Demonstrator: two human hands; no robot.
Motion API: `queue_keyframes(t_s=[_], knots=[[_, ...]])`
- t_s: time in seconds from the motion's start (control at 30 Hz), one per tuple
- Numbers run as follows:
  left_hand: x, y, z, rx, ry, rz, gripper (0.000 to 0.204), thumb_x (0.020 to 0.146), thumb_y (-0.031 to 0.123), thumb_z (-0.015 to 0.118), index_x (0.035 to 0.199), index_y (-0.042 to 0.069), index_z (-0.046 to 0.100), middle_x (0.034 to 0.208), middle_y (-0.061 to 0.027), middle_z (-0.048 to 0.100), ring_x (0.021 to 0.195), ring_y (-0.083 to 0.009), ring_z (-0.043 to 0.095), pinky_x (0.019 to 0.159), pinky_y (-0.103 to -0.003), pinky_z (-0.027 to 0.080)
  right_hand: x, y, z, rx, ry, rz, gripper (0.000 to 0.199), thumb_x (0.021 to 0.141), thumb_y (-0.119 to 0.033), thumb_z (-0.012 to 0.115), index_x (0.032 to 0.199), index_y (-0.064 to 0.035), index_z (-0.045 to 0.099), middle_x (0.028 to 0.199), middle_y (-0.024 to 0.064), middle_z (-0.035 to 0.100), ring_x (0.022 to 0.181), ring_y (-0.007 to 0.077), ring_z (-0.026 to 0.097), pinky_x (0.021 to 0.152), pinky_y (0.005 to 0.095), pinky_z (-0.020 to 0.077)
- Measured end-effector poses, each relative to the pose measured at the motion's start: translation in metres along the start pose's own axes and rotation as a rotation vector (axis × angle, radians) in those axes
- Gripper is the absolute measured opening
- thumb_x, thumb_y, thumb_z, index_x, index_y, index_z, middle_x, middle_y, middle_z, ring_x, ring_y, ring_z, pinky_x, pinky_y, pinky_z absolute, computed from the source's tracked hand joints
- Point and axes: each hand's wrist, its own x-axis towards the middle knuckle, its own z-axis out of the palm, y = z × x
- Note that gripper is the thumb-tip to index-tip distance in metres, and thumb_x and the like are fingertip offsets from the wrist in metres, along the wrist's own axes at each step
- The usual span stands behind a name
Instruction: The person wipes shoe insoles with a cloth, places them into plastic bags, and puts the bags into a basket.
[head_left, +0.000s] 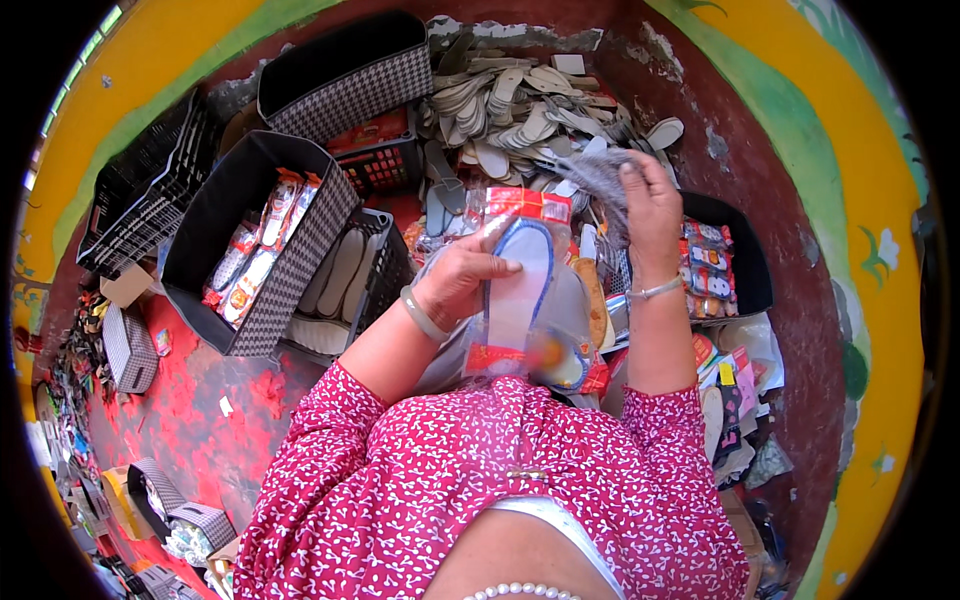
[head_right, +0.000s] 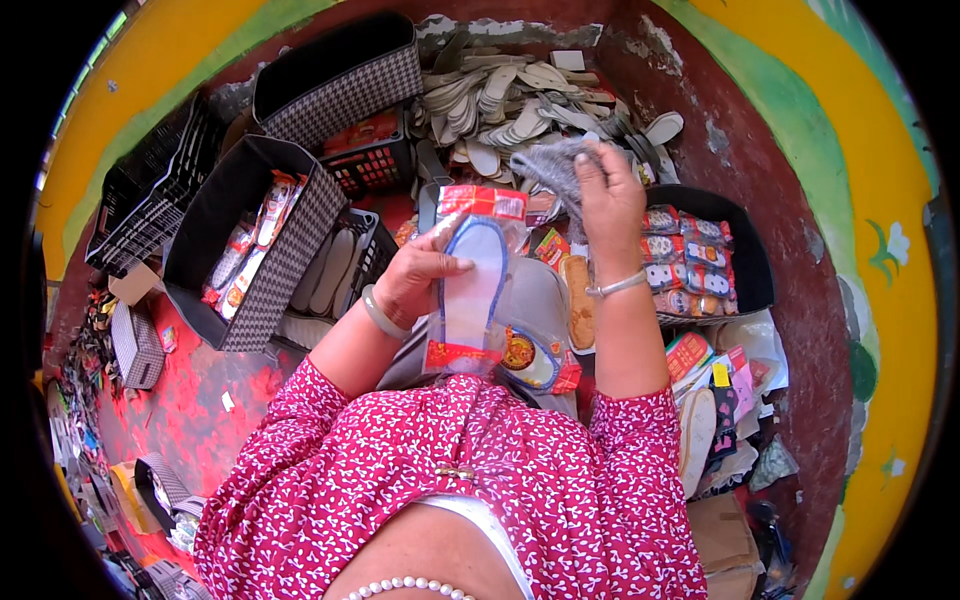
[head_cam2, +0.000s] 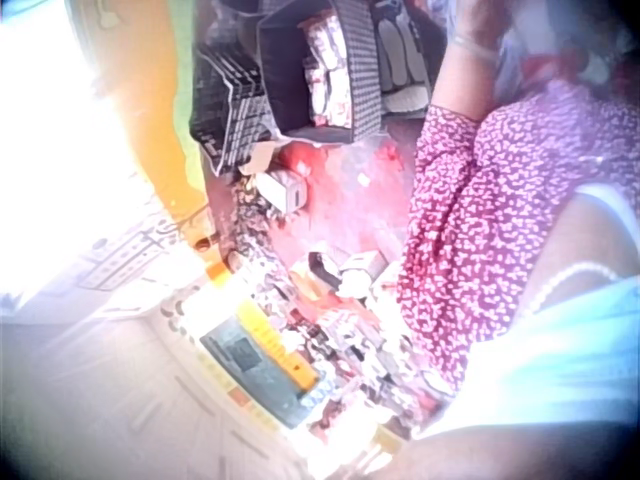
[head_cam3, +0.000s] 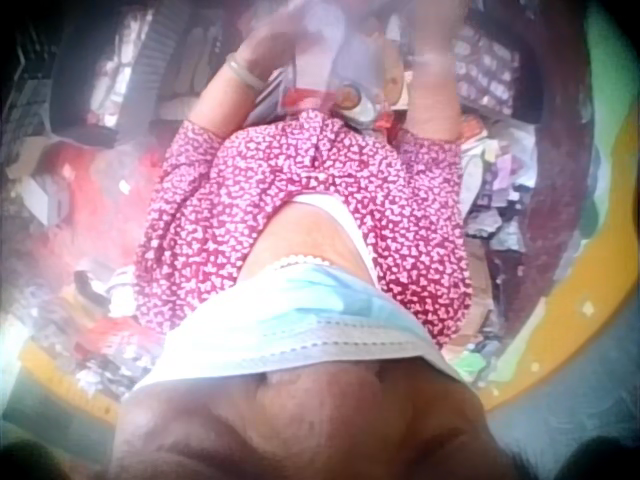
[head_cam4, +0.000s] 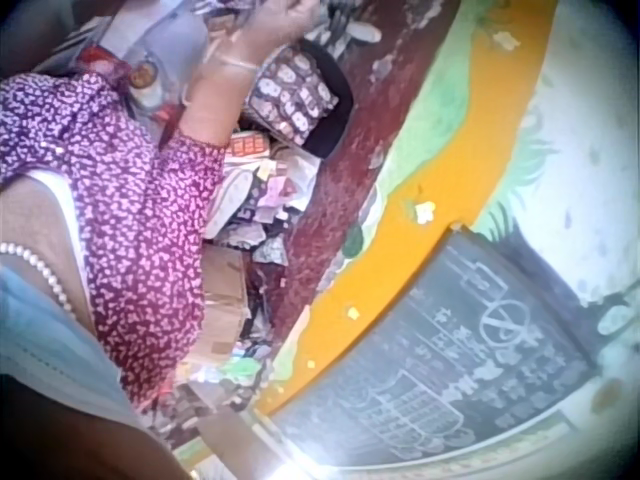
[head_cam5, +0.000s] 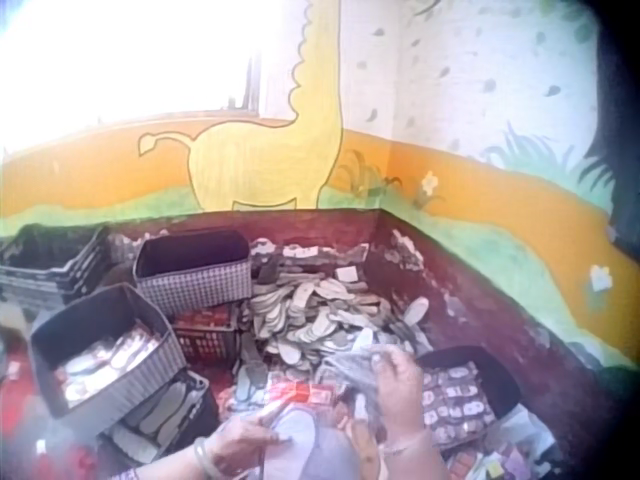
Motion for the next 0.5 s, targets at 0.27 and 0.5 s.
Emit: queue_keyframes(t_s=[0.27, 0.5], knots=[[0.01, -0.008, -0.004, 0.739, -0.047, 0.296, 0.036, 0.083, -0.001, 0.052, 0.118, 0.0, 0.052, 0.109, -0.0079, 0.059, 0.1, -0.0168, 0.056, 0.087, -0.031, 0.045, -0.052, -0.028, 0.054, -0.65, -0.413, -0.732, 0.025, 0.078, -0.011, 0.062, 0.102, -0.0085, 0.065, 0.104, 0.0096, 0.065, 0.103, 0.0282, 0.059, 0.088, 0.0385, 0.0419], [0.002, 0.007, 0.01, 1.103, -0.194, 0.195, 0.053, 0.084, -0.002, 0.048, 0.136, -0.001, 0.036, 0.131, -0.0076, 0.046, 0.122, -0.0196, 0.042, 0.102, -0.033, 0.032, 0.0, 0.025, 0.011, -0.571, -0.398, 0.049, 0.021, 0.086, -0.02, 0.057, 0.099, -0.005, 0.064, 0.093, 0.01, 0.066, 0.078, 0.0257, 0.061, 0.071, 0.0319, 0.0467]])
